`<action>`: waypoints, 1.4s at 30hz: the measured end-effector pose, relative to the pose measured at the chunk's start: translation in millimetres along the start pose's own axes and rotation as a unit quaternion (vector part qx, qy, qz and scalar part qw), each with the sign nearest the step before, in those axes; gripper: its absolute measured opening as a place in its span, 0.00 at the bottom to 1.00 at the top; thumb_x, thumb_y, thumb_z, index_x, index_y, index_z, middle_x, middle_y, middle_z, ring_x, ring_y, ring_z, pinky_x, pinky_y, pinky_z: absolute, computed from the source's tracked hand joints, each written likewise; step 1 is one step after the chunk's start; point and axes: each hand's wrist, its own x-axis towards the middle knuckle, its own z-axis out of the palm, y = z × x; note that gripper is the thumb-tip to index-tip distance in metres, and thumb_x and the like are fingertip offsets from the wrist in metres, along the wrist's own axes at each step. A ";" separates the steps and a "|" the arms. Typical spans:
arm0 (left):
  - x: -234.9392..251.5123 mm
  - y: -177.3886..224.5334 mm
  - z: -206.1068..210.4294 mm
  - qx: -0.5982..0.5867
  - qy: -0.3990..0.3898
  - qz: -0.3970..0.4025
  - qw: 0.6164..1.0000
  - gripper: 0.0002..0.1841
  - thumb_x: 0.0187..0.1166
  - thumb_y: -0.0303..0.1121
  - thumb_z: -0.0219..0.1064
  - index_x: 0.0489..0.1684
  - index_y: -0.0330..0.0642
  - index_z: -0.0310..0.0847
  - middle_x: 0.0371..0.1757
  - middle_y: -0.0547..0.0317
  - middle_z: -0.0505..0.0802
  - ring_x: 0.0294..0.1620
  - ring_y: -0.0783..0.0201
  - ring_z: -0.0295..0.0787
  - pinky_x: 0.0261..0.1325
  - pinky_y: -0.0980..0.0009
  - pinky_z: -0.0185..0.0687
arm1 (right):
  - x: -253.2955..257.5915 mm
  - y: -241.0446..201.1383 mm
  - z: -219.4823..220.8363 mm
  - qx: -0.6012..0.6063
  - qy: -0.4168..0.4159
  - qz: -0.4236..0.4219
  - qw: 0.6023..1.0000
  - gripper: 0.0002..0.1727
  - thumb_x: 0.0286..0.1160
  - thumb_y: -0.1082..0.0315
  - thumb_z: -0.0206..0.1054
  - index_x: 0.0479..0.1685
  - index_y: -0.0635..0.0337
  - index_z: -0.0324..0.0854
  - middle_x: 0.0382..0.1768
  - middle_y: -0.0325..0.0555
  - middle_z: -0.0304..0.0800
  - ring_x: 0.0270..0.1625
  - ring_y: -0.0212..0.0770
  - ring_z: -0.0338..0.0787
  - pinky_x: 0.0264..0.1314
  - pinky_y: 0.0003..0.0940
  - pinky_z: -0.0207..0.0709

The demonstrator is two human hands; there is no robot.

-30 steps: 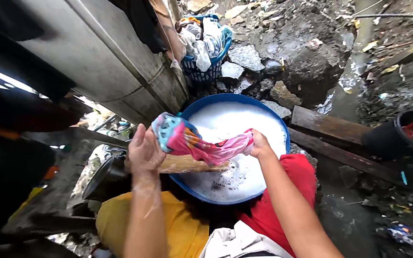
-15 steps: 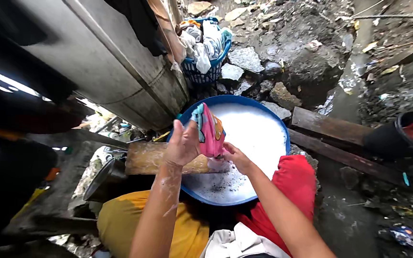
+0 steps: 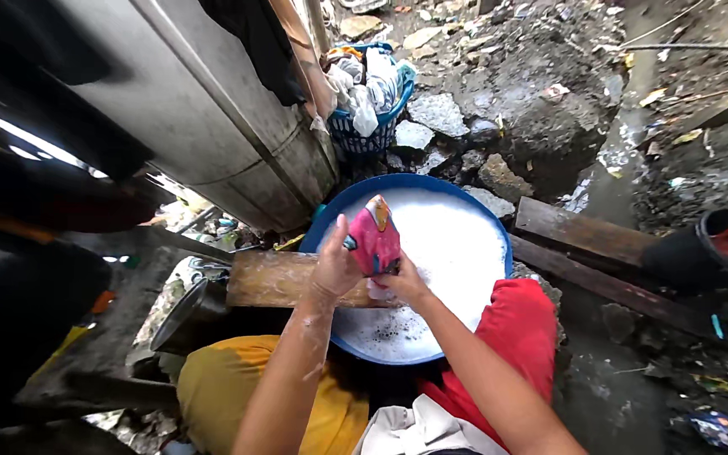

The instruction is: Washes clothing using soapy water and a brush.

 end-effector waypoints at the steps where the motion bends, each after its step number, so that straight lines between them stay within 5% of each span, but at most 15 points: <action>1: -0.4 3.7 7.0 0.032 -0.021 -0.006 0.999 0.34 0.85 0.69 0.35 0.64 0.59 0.82 0.54 0.69 0.95 0.57 0.69 0.92 0.60 0.62 0.89 | -0.5 2.5 7.1 -0.029 0.019 0.015 0.999 0.34 0.69 0.73 0.77 0.77 0.67 0.72 0.68 0.65 0.84 0.70 0.55 0.85 0.75 0.54 0.77; 3: -5.2 15.1 15.4 0.062 -0.039 0.004 0.997 0.34 0.84 0.71 0.39 0.63 0.60 0.82 0.54 0.70 0.95 0.57 0.71 0.92 0.60 0.63 0.89 | 0.7 12.9 11.9 -0.077 0.054 0.043 0.995 0.24 0.76 0.70 0.73 0.71 0.68 0.79 0.65 0.65 0.86 0.72 0.60 0.83 0.78 0.59 0.72; 6: -12.3 46.8 12.3 0.020 -0.024 0.069 0.997 0.41 0.64 0.81 0.57 0.63 0.59 0.84 0.56 0.67 0.95 0.60 0.66 0.92 0.62 0.58 0.90 | 4.3 26.1 4.4 -0.101 0.066 0.095 0.988 0.19 0.88 0.67 0.58 0.70 0.65 0.83 0.68 0.68 0.83 0.74 0.64 0.80 0.77 0.63 0.69; 8: -15.2 61.0 -0.5 -0.031 0.043 0.166 0.985 0.47 0.62 0.86 0.48 0.64 0.57 0.83 0.57 0.63 0.94 0.61 0.62 0.91 0.63 0.54 0.89 | 5.6 25.6 -2.1 -0.057 0.073 0.113 0.989 0.18 0.91 0.67 0.53 0.67 0.65 0.84 0.62 0.66 0.87 0.61 0.58 0.87 0.64 0.58 0.79; 10: -10.5 41.7 -19.2 -0.075 0.156 0.244 0.954 0.50 0.73 0.82 0.25 0.68 0.52 0.76 0.59 0.57 0.91 0.63 0.58 0.88 0.65 0.47 0.86 | 7.4 25.0 -4.8 0.024 0.084 0.121 0.989 0.18 0.93 0.65 0.51 0.65 0.63 0.83 0.50 0.60 0.89 0.46 0.49 0.89 0.50 0.51 0.84; 12: -5.7 -1.6 -34.8 -0.085 0.220 0.150 0.960 0.48 0.76 0.79 0.20 0.69 0.57 0.76 0.61 0.61 0.91 0.64 0.60 0.87 0.65 0.48 0.85 | 10.5 12.1 -7.3 0.119 0.077 0.124 0.982 0.17 0.93 0.65 0.49 0.63 0.63 0.80 0.44 0.52 0.86 0.41 0.41 0.85 0.44 0.43 0.82; 15: -7.0 -28.5 -39.3 -0.146 0.236 0.020 0.961 0.45 0.78 0.79 0.28 0.68 0.54 0.77 0.59 0.59 0.92 0.61 0.60 0.89 0.61 0.53 0.86 | 13.0 -6.7 -18.3 0.228 0.055 0.157 0.959 0.13 0.94 0.67 0.47 0.60 0.63 0.74 0.37 0.43 0.86 0.35 0.36 0.87 0.45 0.36 0.85; 18: -13.5 -24.8 -39.2 -0.186 0.163 0.013 0.969 0.44 0.78 0.78 0.31 0.68 0.57 0.79 0.60 0.60 0.92 0.62 0.62 0.89 0.62 0.56 0.88 | 7.2 -14.5 -33.7 0.194 0.018 0.147 0.970 0.14 0.92 0.64 0.52 0.68 0.58 0.72 0.48 0.43 0.92 0.43 0.35 0.91 0.46 0.34 0.85; 21: -10.5 -12.4 -19.5 -0.171 0.108 0.028 0.979 0.43 0.81 0.76 0.29 0.65 0.55 0.81 0.57 0.60 0.94 0.59 0.62 0.91 0.59 0.57 0.90 | 6.7 -13.7 -19.9 0.059 -0.065 0.131 0.987 0.25 0.82 0.65 0.64 0.77 0.61 0.72 0.66 0.55 0.85 0.63 0.49 0.86 0.60 0.53 0.81; 27: -12.1 20.0 9.0 -0.154 0.052 0.101 0.981 0.40 0.82 0.73 0.31 0.59 0.56 0.83 0.54 0.59 0.95 0.57 0.61 0.92 0.58 0.56 0.90 | 2.3 19.7 18.2 -0.176 -0.047 0.143 0.973 0.23 0.82 0.66 0.67 0.74 0.64 0.78 0.64 0.67 0.88 0.69 0.62 0.86 0.75 0.64 0.75; 32: -17.7 59.6 -19.7 -0.107 0.086 0.145 0.980 0.47 0.81 0.72 0.16 0.59 0.52 0.82 0.54 0.56 0.94 0.59 0.59 0.91 0.61 0.53 0.88 | 13.5 31.4 -14.2 0.175 0.116 0.246 0.946 0.20 0.95 0.63 0.47 0.72 0.67 0.72 0.49 0.56 0.89 0.39 0.42 0.89 0.43 0.38 0.85; 36: -24.8 69.3 -54.7 0.000 0.164 0.072 0.984 0.39 0.87 0.66 0.21 0.60 0.54 0.79 0.53 0.60 0.94 0.57 0.62 0.92 0.60 0.56 0.89 | 27.0 -13.5 -65.6 0.391 0.239 0.154 0.876 0.15 0.93 0.63 0.48 0.62 0.63 0.74 0.43 0.48 0.87 0.40 0.40 0.89 0.45 0.38 0.87; 40: -34.7 76.5 -64.8 0.167 0.227 -0.031 0.959 0.19 0.92 0.47 0.41 0.60 0.52 0.77 0.47 0.67 0.93 0.49 0.71 0.92 0.53 0.67 0.90 | 34.5 -50.8 -114.8 0.400 0.266 0.058 0.875 0.10 0.88 0.71 0.49 0.62 0.56 0.68 0.46 0.45 0.82 0.47 0.39 0.86 0.53 0.41 0.84; 42: -40.0 86.5 -69.1 0.174 0.216 -0.050 0.959 0.20 0.91 0.48 0.41 0.52 0.54 0.80 0.41 0.69 0.94 0.43 0.73 0.93 0.47 0.70 0.92 | 35.6 -65.4 -134.4 0.391 0.278 0.030 0.877 0.11 0.85 0.73 0.52 0.61 0.53 0.69 0.43 0.42 0.81 0.45 0.37 0.86 0.52 0.40 0.84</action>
